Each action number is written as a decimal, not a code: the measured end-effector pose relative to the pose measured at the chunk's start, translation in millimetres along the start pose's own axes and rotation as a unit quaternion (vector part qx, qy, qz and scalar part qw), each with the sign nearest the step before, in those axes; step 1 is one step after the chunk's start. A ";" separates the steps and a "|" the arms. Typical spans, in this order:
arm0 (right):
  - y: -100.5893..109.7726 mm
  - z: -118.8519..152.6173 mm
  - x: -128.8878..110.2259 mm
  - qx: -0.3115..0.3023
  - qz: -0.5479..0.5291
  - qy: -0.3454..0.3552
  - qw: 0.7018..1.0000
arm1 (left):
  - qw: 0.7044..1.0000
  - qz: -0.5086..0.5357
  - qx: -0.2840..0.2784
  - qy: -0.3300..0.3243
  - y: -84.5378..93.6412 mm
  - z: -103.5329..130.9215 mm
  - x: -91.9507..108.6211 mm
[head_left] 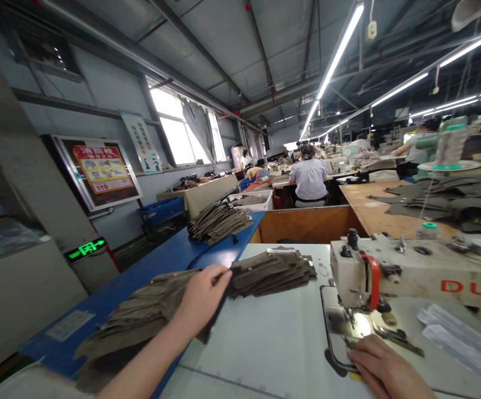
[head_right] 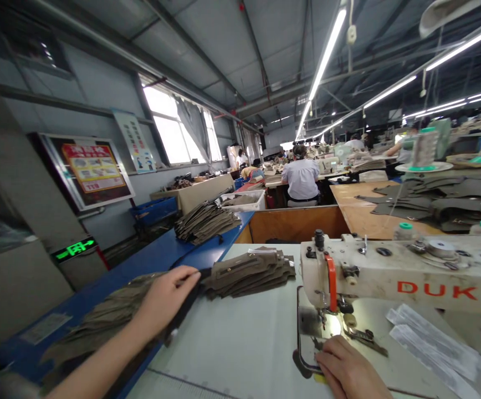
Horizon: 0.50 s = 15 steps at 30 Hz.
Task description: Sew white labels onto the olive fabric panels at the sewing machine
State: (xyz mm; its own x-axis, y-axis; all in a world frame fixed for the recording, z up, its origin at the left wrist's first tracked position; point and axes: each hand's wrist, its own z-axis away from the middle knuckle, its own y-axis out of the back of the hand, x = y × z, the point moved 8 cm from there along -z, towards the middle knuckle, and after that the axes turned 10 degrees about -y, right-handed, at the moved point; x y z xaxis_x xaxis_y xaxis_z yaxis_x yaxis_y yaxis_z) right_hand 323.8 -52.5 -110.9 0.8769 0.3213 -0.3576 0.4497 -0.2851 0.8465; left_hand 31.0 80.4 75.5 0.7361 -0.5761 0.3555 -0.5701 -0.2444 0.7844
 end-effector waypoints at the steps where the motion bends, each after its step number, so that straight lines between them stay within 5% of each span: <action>1: -0.4 -0.5 -0.2 -0.007 -0.001 -0.008 1.000 | 0.999 0.035 -0.032 -0.012 -33.0 6.4 12.2; 5: 1.4 -4.3 -1.2 -0.019 0.000 -0.044 0.999 | 0.982 0.119 -0.148 -0.008 -152.7 37.4 46.9; 8: 4.6 -6.8 -2.2 -0.011 0.000 -0.063 0.998 | 0.973 0.151 -0.175 -0.017 -198.2 50.0 68.1; 11: 6.9 -8.1 -3.4 -0.002 -0.001 -0.073 0.997 | 0.968 0.193 -0.142 -0.072 -200.7 50.7 81.9; 15: 7.9 -9.1 -5.0 0.001 -0.001 -0.078 0.997 | 0.977 0.112 -0.049 -0.173 -169.2 55.5 71.6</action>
State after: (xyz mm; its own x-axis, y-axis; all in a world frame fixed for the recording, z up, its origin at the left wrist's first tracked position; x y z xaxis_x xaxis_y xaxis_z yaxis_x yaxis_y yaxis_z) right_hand 321.4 -48.1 -98.8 0.8917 0.1767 -0.4168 0.4517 -0.2874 0.8446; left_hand 159.9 37.3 -60.1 0.4198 -0.8396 0.3448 -0.6534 -0.0158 0.7568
